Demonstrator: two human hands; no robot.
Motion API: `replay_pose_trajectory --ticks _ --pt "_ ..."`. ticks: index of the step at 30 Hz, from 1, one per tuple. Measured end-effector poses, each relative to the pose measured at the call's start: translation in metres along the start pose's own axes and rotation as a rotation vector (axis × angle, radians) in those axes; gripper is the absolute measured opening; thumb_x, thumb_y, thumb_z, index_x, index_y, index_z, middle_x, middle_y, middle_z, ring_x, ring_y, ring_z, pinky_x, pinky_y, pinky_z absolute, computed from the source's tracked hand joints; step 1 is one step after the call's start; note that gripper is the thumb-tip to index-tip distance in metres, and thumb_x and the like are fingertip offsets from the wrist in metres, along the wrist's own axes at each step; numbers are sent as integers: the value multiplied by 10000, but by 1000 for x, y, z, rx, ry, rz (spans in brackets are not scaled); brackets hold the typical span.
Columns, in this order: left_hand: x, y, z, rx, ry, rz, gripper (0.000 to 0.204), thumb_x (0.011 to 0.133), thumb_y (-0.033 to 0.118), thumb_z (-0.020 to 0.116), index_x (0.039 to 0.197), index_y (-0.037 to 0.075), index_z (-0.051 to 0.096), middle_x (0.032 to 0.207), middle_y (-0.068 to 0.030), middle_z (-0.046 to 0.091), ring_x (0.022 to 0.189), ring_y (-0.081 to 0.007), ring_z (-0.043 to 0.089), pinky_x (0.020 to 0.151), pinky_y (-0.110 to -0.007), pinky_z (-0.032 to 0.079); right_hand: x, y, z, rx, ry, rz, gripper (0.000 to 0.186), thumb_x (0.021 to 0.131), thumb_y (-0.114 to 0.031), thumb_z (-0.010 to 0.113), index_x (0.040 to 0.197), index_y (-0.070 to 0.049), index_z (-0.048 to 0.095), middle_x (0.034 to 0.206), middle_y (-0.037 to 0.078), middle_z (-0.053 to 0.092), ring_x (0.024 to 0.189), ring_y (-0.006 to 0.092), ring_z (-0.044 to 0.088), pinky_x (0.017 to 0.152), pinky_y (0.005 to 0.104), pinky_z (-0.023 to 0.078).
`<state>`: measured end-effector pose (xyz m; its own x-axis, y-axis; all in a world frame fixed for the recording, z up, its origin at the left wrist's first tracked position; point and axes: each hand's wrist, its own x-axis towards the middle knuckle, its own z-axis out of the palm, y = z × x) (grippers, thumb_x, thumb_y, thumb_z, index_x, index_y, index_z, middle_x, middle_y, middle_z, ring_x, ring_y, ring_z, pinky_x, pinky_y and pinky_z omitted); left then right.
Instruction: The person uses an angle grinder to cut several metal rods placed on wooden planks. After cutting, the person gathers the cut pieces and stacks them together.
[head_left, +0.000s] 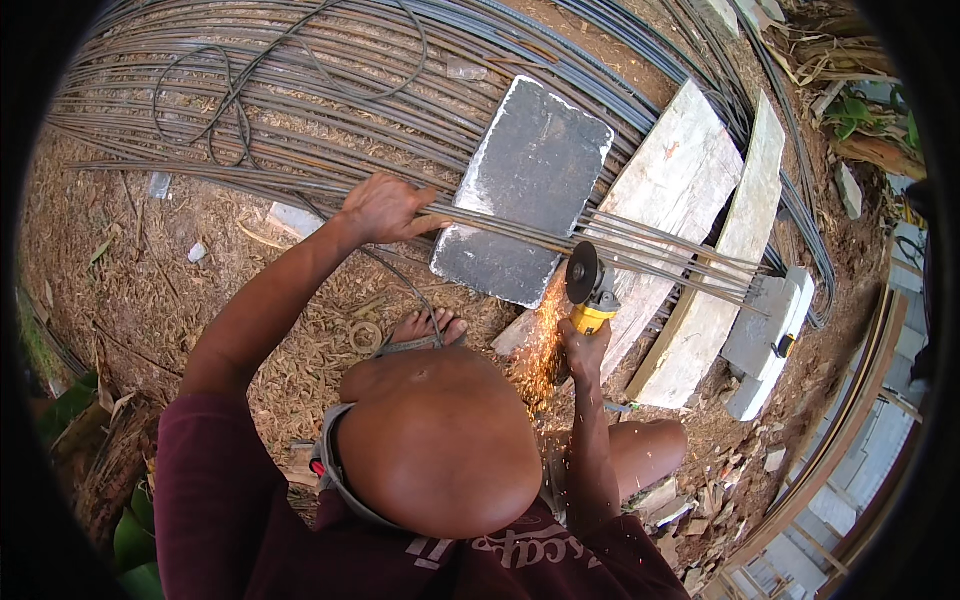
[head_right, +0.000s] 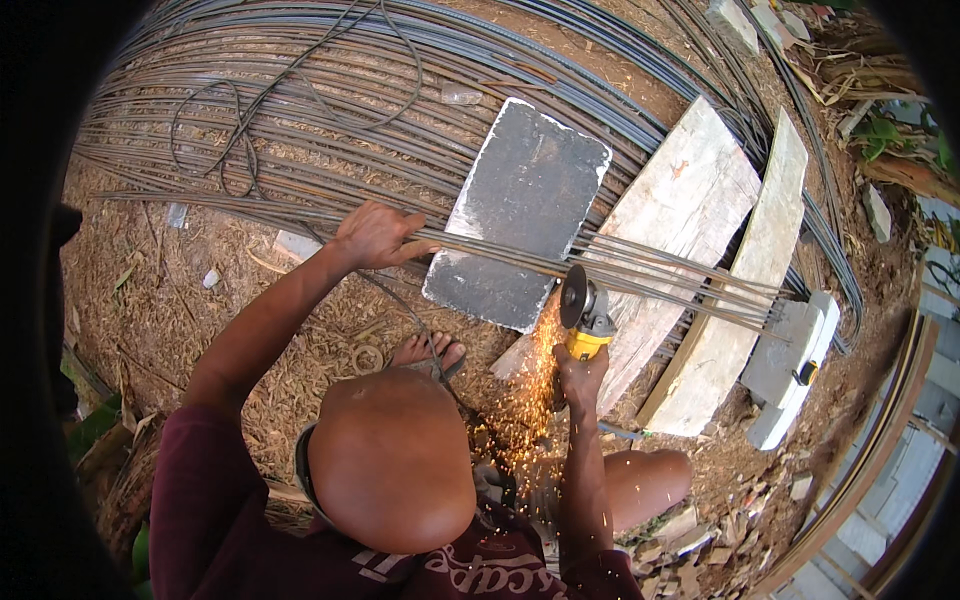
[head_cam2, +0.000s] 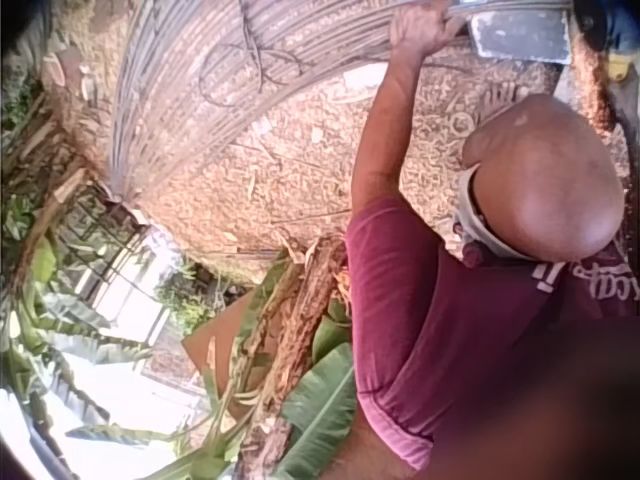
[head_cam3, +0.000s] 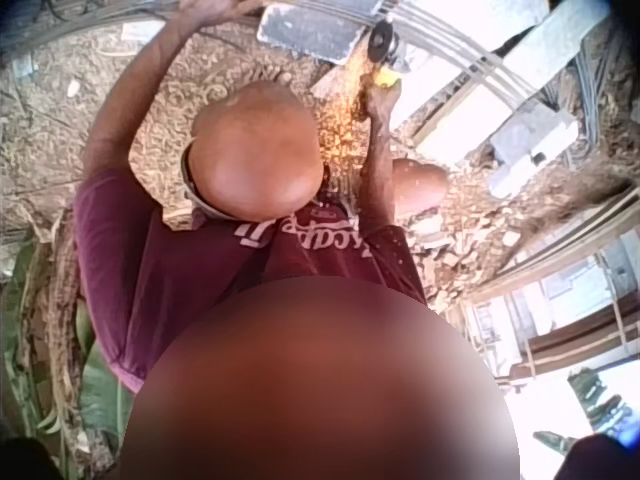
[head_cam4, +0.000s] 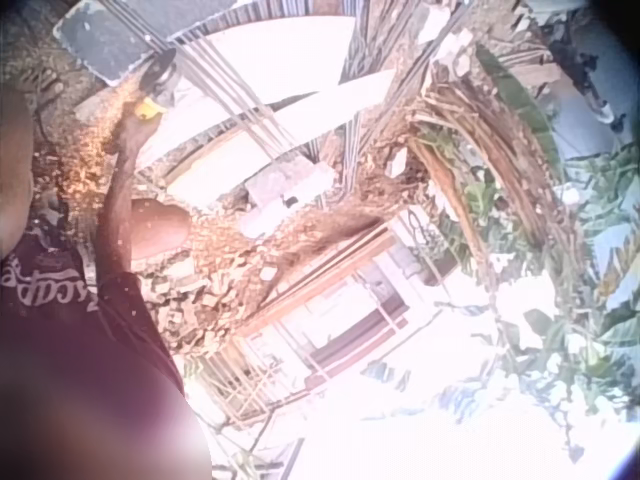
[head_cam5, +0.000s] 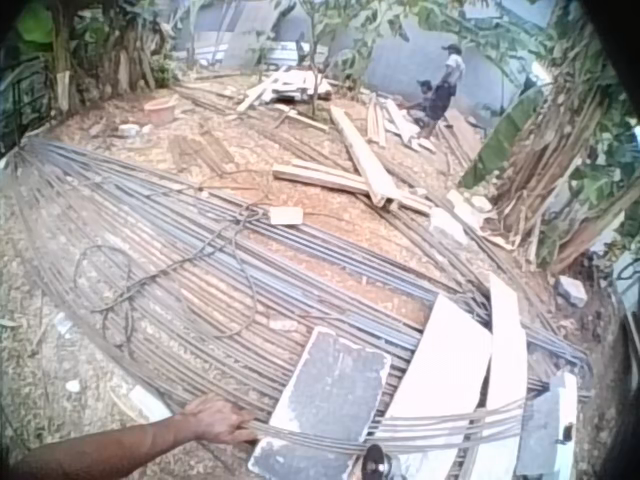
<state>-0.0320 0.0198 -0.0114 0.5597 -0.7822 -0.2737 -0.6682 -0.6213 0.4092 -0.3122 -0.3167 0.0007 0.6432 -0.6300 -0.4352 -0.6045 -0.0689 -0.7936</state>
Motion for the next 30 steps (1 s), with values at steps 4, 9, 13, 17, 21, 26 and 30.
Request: replay_pose_trajectory --ticks 4,9,13,17,21,26,30 --pt "0 0 0 4 9 4 754 1040 733 458 1149 30 707 689 -187 694 701 -387 713 676 -508 543 1 2 -1 16 -23 4 333 811 18 771 1084 -48 592 838 -2 632 652 97 579 553 283 471" --pt "1 1 -3 29 -39 -19 729 1041 726 463 1134 45 709 704 -189 702 717 -390 718 688 -520 543 6 11 -4 -61 -10 -132 372 809 23 777 1130 -26 597 909 19 657 722 120 614 625 278 511" --pt "1 1 -5 26 -52 -26 735 1041 727 457 1173 52 716 714 -188 709 729 -387 724 702 -518 546 7 17 -3 -87 14 -39 385 808 28 790 1139 -36 604 914 18 660 731 122 615 637 278 513" --pt "0 0 1 -10 33 7 740 1047 741 417 1162 67 698 683 -181 686 706 -387 710 723 -529 553 10 17 -2 -58 22 -72 374 814 32 782 1136 -40 607 909 6 650 723 120 610 627 278 507" --pt "0 -2 4 -20 37 -3 741 1048 752 395 1164 81 689 677 -177 680 710 -390 708 738 -540 561 13 16 1 -9 23 -99 368 815 40 772 1132 -43 606 890 -3 636 703 115 601 608 275 495" --pt "2 -2 2 -6 7 -5 758 1045 766 381 1145 82 693 637 -171 652 658 -375 686 703 -535 548 14 8 2 46 -19 -42 358 816 40 762 1124 -48 605 892 -6 634 704 107 592 609 269 486" --pt "1 -1 -1 -3 -2 -10 699 1038 714 477 1113 58 709 671 -174 690 690 -386 715 674 -532 543 12 6 2 -8 -10 -54 343 820 31 754 1118 -44 600 882 -13 623 696 103 583 605 266 480"
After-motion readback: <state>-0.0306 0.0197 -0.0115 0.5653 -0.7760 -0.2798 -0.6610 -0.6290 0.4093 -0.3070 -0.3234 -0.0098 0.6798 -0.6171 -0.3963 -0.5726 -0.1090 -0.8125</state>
